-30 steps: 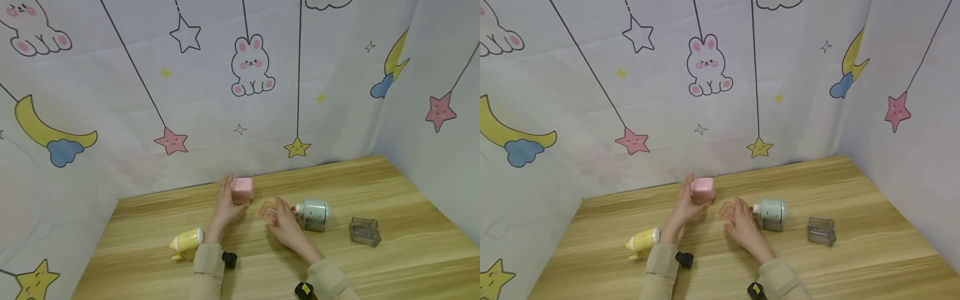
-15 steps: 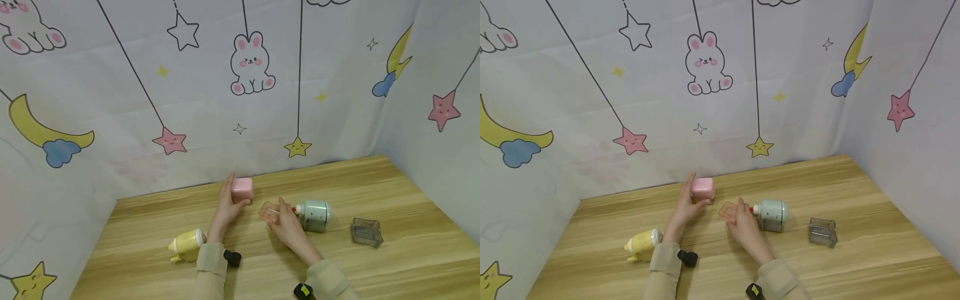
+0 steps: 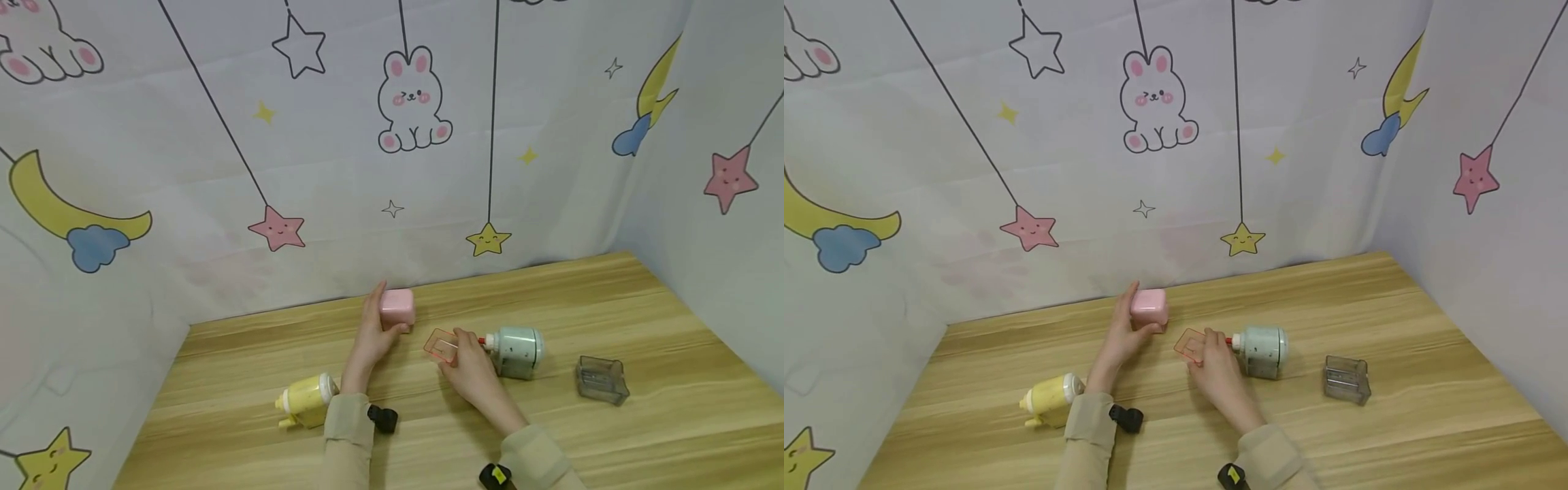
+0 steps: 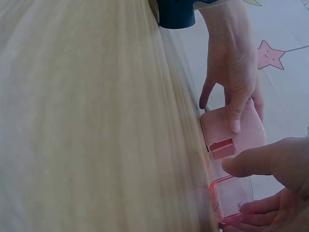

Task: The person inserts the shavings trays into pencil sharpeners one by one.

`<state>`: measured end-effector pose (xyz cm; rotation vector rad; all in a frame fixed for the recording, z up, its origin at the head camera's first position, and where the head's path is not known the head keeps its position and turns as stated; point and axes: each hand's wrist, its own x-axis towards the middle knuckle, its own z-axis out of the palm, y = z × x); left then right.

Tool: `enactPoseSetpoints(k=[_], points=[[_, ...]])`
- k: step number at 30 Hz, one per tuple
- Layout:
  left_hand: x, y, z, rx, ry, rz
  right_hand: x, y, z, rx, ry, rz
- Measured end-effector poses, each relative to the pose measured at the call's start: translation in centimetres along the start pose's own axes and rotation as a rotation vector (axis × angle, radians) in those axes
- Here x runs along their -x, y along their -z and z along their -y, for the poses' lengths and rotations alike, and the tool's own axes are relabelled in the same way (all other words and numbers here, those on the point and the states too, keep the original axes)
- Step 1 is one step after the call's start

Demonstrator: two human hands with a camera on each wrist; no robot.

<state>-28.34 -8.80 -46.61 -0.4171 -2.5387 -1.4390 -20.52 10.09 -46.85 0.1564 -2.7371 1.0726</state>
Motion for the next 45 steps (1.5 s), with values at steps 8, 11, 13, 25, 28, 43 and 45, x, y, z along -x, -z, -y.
enactPoseSetpoints(k=[8, 11, 13, 25, 28, 43, 45], points=[[-0.05, -0.02, 0.14, -0.055, -0.010, -0.009, 0.12, 0.05, 0.10, 0.004, 0.010, -0.008], [-0.08, -0.06, 0.14, -0.069, 0.008, -0.010, 0.16, 0.04, 0.06, 0.009, 0.014, -0.011], [-0.11, -0.07, 0.12, -0.077, 0.025, -0.012, 0.17, 0.04, 0.05, 0.010, 0.017, -0.011], [-0.16, -0.11, 0.24, -0.060, 0.014, -0.003, 0.29, -0.09, 0.04, 0.011, 0.042, -0.022], [-0.05, -0.06, 0.22, -0.067, 0.023, 0.006, 0.37, -0.15, 0.00, 0.010, 0.041, -0.015], [0.28, 0.32, 0.06, -0.009, 0.011, 0.097, 0.27, -0.18, -0.22, 0.011, 0.074, -0.026], [0.30, 0.36, 0.05, -0.004, -0.003, 0.107, 0.20, -0.14, -0.28, 0.008, 0.076, -0.022]])
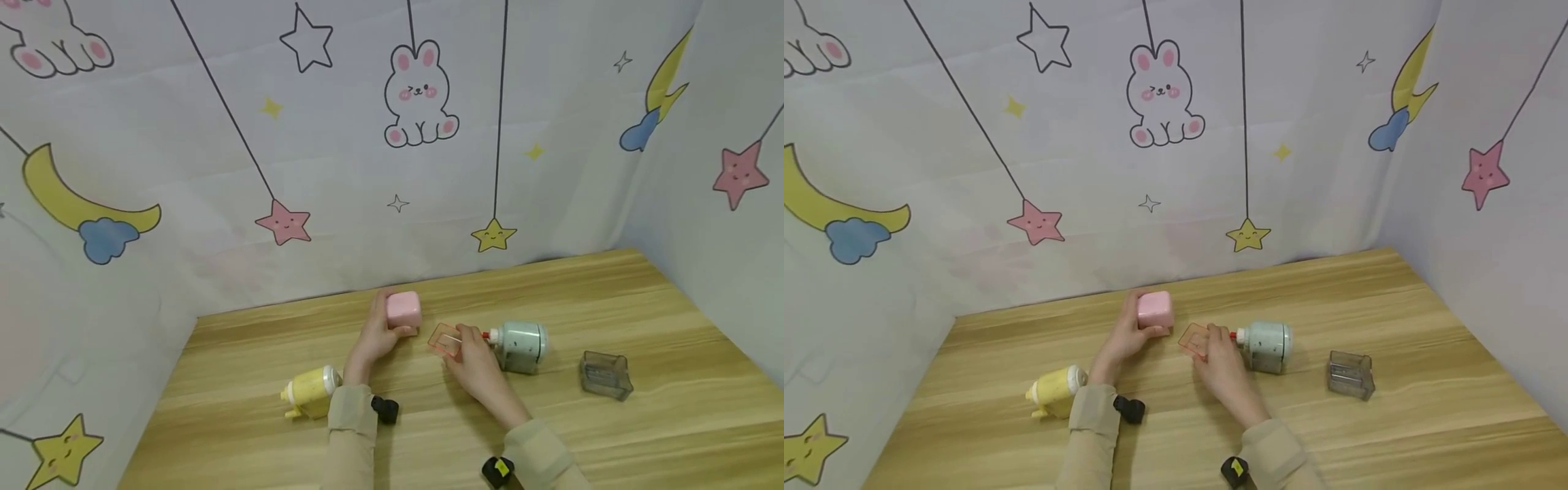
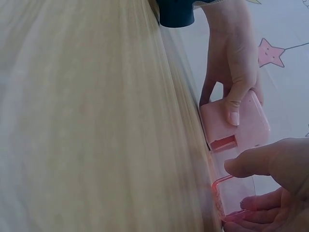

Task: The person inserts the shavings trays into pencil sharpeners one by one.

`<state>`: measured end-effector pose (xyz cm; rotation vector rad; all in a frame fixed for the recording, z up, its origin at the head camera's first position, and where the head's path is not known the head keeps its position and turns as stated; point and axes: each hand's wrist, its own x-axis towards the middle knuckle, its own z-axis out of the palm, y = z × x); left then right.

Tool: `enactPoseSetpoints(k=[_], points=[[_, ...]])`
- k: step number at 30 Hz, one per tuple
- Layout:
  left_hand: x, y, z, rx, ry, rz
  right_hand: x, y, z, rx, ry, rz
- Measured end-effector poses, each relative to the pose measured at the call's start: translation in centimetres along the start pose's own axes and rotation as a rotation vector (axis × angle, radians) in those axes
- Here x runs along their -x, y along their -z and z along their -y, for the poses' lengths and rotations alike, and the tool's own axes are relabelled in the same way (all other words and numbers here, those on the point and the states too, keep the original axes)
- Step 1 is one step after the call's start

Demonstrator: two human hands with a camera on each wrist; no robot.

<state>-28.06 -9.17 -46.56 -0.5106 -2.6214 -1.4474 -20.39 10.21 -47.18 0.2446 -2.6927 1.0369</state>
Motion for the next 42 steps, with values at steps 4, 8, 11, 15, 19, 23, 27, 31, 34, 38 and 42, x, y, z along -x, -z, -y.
enactPoseSetpoints(k=[4, 8, 11, 15, 19, 23, 27, 31, 34, 38, 42], points=[[0.2, 0.1, 0.1, 0.022, -0.033, 0.023, 0.0, 0.0, 0.0, -0.001, -0.005, 0.012], [0.4, 0.2, 0.0, 0.051, -0.045, 0.045, 0.0, 0.1, 0.1, -0.006, -0.005, 0.020], [0.6, 0.2, -0.1, 0.052, -0.050, 0.057, -0.1, 0.1, 0.2, -0.009, -0.006, 0.026], [0.8, 0.2, -0.4, 0.050, -0.046, 0.077, -0.1, 0.2, 0.3, -0.003, -0.006, 0.031], [1.2, 0.2, -0.6, 0.064, -0.031, 0.099, 0.0, 0.2, 0.3, 0.000, 0.005, 0.039], [1.7, 0.2, -0.9, 0.082, -0.032, 0.109, 0.0, 0.2, 0.2, 0.004, 0.018, 0.050], [2.0, 0.2, -1.2, 0.084, -0.035, 0.118, -0.1, 0.2, 0.1, 0.010, 0.024, 0.063], [2.2, 0.1, -1.4, 0.069, -0.036, 0.126, -0.3, 0.1, 0.1, 0.008, 0.032, 0.081], [2.4, 0.0, -1.3, 0.048, -0.031, 0.138, -0.3, 0.1, 0.1, 0.005, 0.037, 0.078], [2.6, -0.1, -1.3, 0.037, -0.022, 0.152, -0.3, -0.1, -0.1, -0.002, 0.037, 0.073], [2.8, 0.0, -1.4, 0.043, -0.030, 0.143, -0.5, -0.3, -0.1, -0.021, 0.048, 0.084]])
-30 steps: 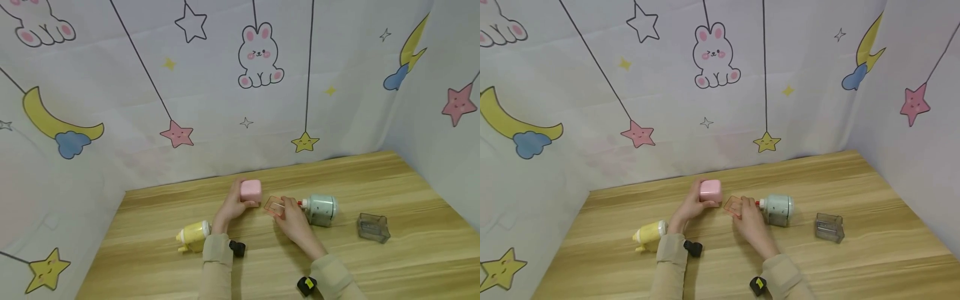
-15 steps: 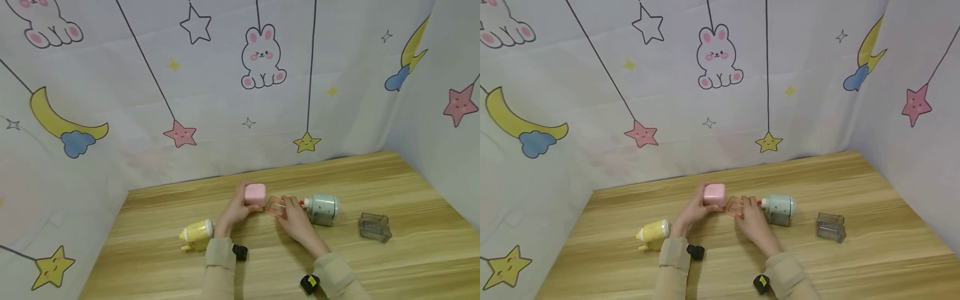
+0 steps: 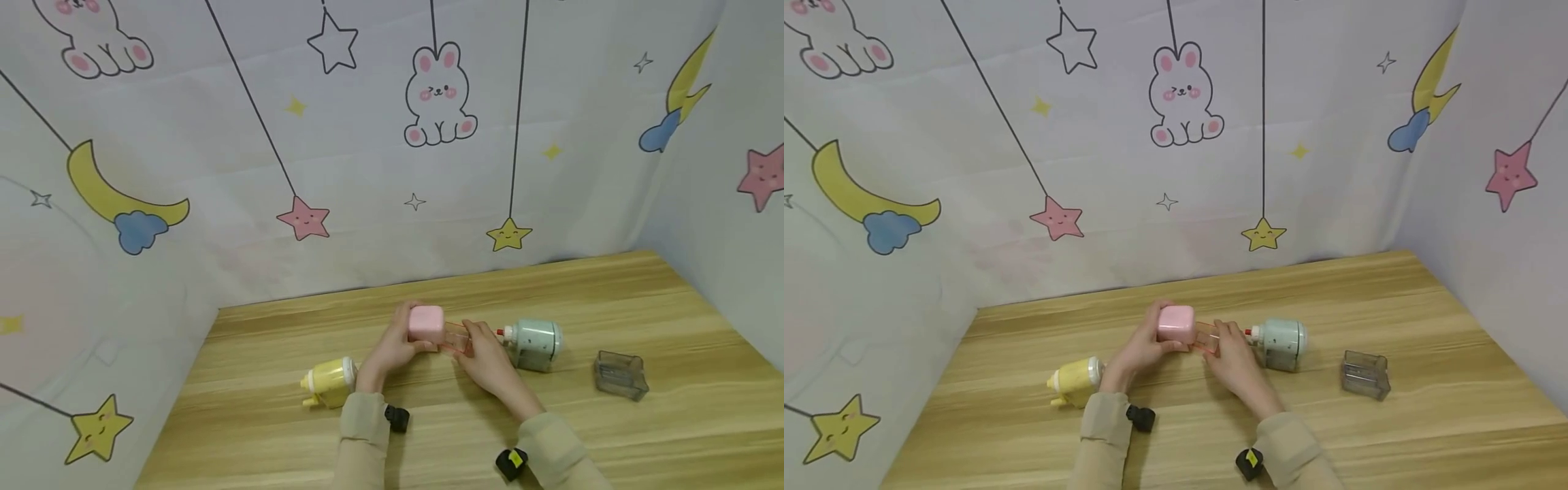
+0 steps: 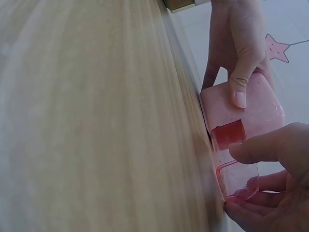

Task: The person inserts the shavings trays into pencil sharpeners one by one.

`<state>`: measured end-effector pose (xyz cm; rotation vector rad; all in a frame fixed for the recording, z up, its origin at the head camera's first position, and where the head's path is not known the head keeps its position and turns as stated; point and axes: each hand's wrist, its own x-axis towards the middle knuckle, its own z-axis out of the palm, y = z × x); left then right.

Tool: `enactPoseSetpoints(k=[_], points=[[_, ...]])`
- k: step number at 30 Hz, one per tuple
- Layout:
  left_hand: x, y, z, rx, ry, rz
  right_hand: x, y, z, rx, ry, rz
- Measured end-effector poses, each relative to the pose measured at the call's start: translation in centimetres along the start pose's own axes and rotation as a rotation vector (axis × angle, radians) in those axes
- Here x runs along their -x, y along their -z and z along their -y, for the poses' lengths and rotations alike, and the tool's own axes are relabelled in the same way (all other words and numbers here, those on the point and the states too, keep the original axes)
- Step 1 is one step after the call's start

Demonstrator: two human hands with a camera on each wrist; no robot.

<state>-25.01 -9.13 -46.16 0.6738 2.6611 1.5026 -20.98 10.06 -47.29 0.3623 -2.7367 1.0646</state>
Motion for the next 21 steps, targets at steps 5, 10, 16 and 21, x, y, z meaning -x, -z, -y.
enactPoseSetpoints(k=[5, 10, 16, 21], points=[[0.6, 0.2, -1.5, 0.026, -0.033, -0.003, 0.0, 0.1, 0.1, -0.035, 0.010, 0.015], [1.3, 0.6, -3.4, 0.047, -0.019, 0.026, 0.0, 0.1, 0.1, -0.081, 0.006, 0.040], [1.4, 0.2, -2.9, 0.054, -0.035, 0.030, -0.1, 0.1, 0.1, -0.145, 0.038, 0.032], [1.0, -0.4, -0.6, 0.034, -0.045, 0.033, -0.1, 0.2, 0.2, -0.203, 0.016, 0.060]])
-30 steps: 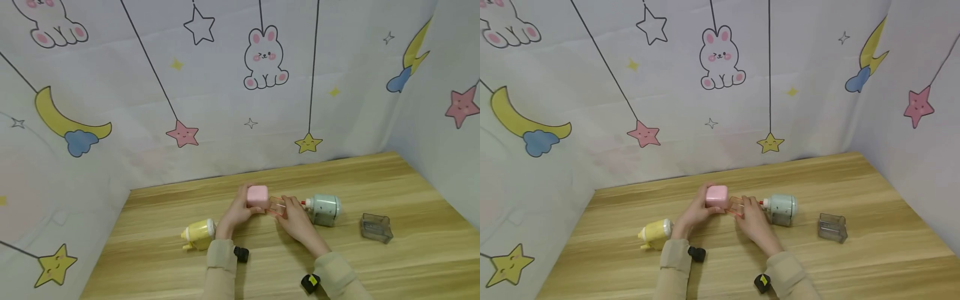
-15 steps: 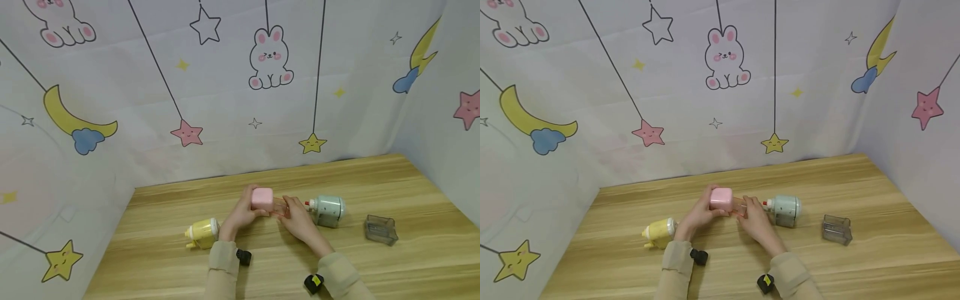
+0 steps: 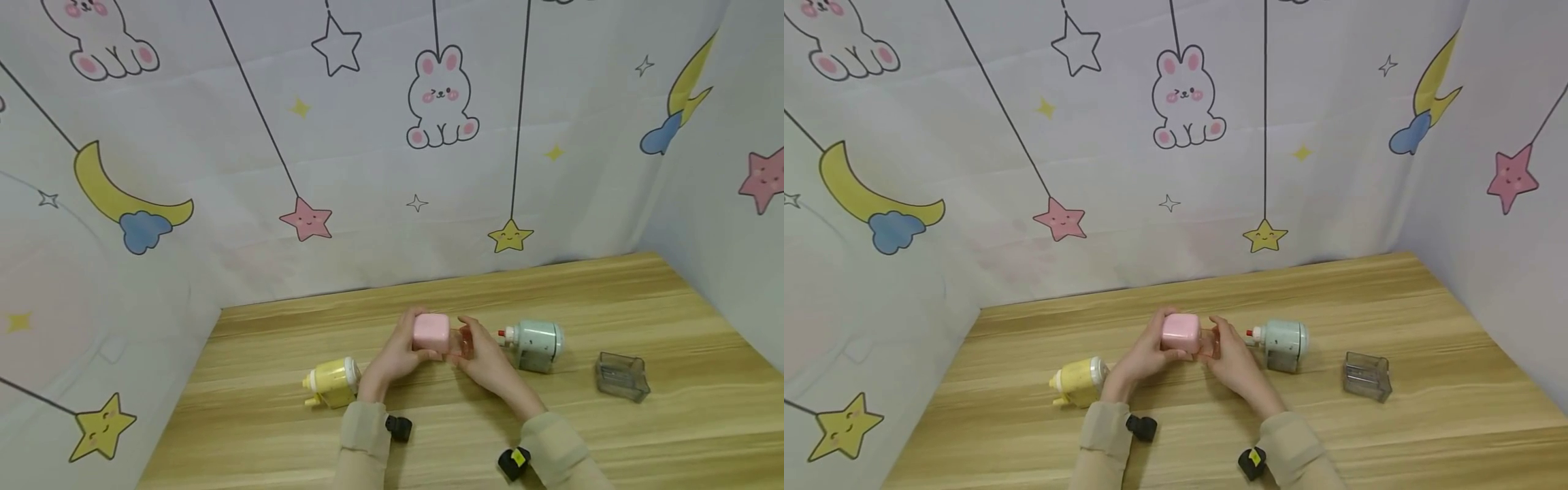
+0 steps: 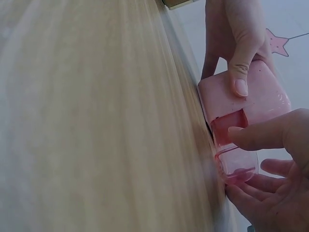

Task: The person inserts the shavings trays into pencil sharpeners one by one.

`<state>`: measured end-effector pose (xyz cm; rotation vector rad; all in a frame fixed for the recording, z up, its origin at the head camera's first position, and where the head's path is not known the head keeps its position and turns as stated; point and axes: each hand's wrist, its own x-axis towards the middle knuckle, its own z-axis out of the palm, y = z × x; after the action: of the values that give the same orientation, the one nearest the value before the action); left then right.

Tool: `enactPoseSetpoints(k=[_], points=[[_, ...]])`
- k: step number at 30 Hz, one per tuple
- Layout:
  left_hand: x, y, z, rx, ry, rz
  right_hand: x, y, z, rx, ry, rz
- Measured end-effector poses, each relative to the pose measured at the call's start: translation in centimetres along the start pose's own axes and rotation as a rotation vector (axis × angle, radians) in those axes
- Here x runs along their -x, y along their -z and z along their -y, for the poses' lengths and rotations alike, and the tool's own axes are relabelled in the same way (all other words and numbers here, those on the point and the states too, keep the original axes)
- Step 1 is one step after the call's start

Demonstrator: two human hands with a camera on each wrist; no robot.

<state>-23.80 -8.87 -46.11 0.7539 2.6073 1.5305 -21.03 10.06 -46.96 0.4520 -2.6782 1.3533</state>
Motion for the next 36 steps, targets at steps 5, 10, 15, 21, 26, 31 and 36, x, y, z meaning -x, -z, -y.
enactPoseSetpoints(k=[5, 10, 15, 21, 26, 31, 36], points=[[0.15, -0.01, 0.16, -0.023, 0.002, 0.006, 0.00, -0.09, -0.01, -0.018, -0.009, 0.016], [0.29, -0.02, -0.03, -0.040, 0.013, 0.016, -0.13, -0.15, -0.09, -0.034, 0.000, 0.030], [0.28, -0.09, -0.07, -0.034, 0.013, 0.020, -0.27, -0.19, -0.16, -0.046, -0.002, 0.040], [0.21, -0.12, 0.03, -0.044, 0.014, 0.017, -0.43, -0.24, -0.21, -0.062, -0.004, 0.053], [0.18, -0.13, 0.07, -0.045, 0.026, 0.017, -0.52, -0.21, -0.11, -0.059, -0.018, 0.065], [0.20, -0.14, 0.04, -0.040, 0.036, 0.017, -0.60, -0.12, 0.05, -0.056, -0.016, 0.075], [0.33, -0.14, 0.09, -0.052, 0.037, 0.019, -0.62, -0.21, 0.13, -0.046, -0.013, 0.074]])
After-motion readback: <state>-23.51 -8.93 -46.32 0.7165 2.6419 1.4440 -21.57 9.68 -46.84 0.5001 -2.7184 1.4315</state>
